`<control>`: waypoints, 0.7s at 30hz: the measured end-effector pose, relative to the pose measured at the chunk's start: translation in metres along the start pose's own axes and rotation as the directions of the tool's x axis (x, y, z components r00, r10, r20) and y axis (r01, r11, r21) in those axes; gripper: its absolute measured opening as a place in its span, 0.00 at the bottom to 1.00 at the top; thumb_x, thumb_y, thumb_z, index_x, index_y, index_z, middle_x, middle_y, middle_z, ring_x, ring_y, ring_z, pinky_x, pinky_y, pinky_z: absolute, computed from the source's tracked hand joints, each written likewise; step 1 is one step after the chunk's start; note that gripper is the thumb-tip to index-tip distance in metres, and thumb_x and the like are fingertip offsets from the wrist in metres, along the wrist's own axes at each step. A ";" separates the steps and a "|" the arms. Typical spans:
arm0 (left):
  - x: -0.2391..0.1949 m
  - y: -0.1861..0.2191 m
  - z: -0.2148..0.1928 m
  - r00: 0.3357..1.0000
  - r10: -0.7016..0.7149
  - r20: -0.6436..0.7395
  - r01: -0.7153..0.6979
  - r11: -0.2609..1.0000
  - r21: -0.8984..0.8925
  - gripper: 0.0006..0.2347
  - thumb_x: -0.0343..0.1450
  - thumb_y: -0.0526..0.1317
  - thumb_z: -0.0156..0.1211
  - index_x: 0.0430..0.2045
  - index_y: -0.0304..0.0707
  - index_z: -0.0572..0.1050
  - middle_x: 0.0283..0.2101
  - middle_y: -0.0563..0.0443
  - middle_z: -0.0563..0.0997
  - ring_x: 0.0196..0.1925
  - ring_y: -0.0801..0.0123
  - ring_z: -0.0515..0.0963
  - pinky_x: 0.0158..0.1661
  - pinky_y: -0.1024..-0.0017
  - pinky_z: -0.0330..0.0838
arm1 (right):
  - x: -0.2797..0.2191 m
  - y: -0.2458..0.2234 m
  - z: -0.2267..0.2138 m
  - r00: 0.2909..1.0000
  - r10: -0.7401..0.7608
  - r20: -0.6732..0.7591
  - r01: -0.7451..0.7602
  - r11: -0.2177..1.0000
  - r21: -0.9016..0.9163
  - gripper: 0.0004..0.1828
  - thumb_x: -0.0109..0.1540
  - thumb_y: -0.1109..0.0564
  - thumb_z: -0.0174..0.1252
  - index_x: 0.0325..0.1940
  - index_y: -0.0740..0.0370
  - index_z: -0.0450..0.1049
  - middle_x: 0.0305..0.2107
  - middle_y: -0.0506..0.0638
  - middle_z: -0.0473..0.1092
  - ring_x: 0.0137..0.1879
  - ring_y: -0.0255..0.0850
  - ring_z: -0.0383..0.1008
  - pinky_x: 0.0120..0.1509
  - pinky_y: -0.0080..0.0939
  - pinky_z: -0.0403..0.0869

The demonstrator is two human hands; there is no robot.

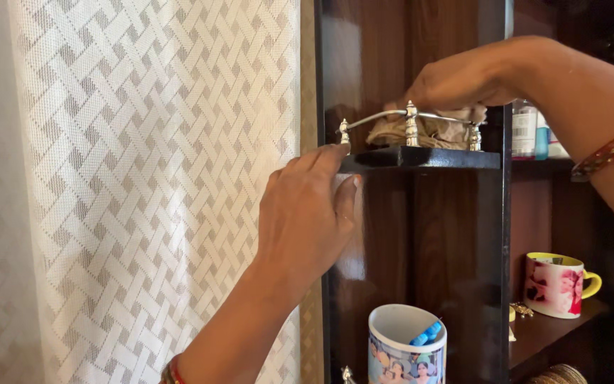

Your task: The person wipes the interior surfaces of a dark wooden shelving unit with a beige cloth. They move items such as mugs, bottles, and a bracelet holder to clean behind them, then return the items to their original positions. The person also wipes the metal mug holders attached to the shelves.

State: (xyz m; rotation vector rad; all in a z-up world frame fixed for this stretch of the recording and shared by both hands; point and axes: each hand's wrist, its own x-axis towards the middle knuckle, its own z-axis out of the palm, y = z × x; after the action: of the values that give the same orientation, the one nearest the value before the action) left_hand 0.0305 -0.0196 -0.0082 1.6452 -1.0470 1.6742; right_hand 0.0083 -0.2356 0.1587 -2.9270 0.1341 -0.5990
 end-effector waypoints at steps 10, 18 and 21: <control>0.000 -0.005 0.016 1.000 -0.026 0.005 0.027 0.992 -0.123 0.13 0.71 0.39 0.63 0.47 0.31 0.79 0.48 0.39 0.83 0.44 0.47 0.83 0.44 0.60 0.76 | 0.061 0.008 0.001 0.924 -0.235 0.302 0.215 0.972 0.099 0.29 0.68 0.47 0.59 0.49 0.85 0.79 0.22 0.56 0.69 0.21 0.39 0.66 0.21 0.40 0.65; 0.004 -0.009 0.027 0.995 0.017 -0.097 -0.033 0.986 -0.164 0.11 0.71 0.40 0.66 0.40 0.29 0.82 0.43 0.39 0.84 0.33 0.52 0.84 0.37 0.65 0.78 | 0.048 0.012 0.000 0.880 -0.433 0.197 0.314 0.839 0.444 0.17 0.62 0.61 0.60 0.54 0.66 0.78 0.24 0.56 0.80 0.15 0.30 0.65 0.13 0.31 0.61; 0.004 -0.010 0.027 0.998 -0.018 -0.060 0.010 0.990 -0.140 0.12 0.70 0.40 0.67 0.39 0.29 0.82 0.42 0.40 0.85 0.32 0.53 0.84 0.35 0.64 0.77 | 0.045 0.026 -0.006 0.893 -0.393 0.220 0.256 0.844 0.472 0.20 0.58 0.71 0.56 0.55 0.75 0.76 0.26 0.60 0.79 0.17 0.35 0.69 0.16 0.33 0.66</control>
State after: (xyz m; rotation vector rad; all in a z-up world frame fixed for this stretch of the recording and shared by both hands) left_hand 0.0534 -0.0371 -0.0045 1.5005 -1.0941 1.5942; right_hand 0.0454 -0.2673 0.1766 -2.5650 -0.4892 -0.1623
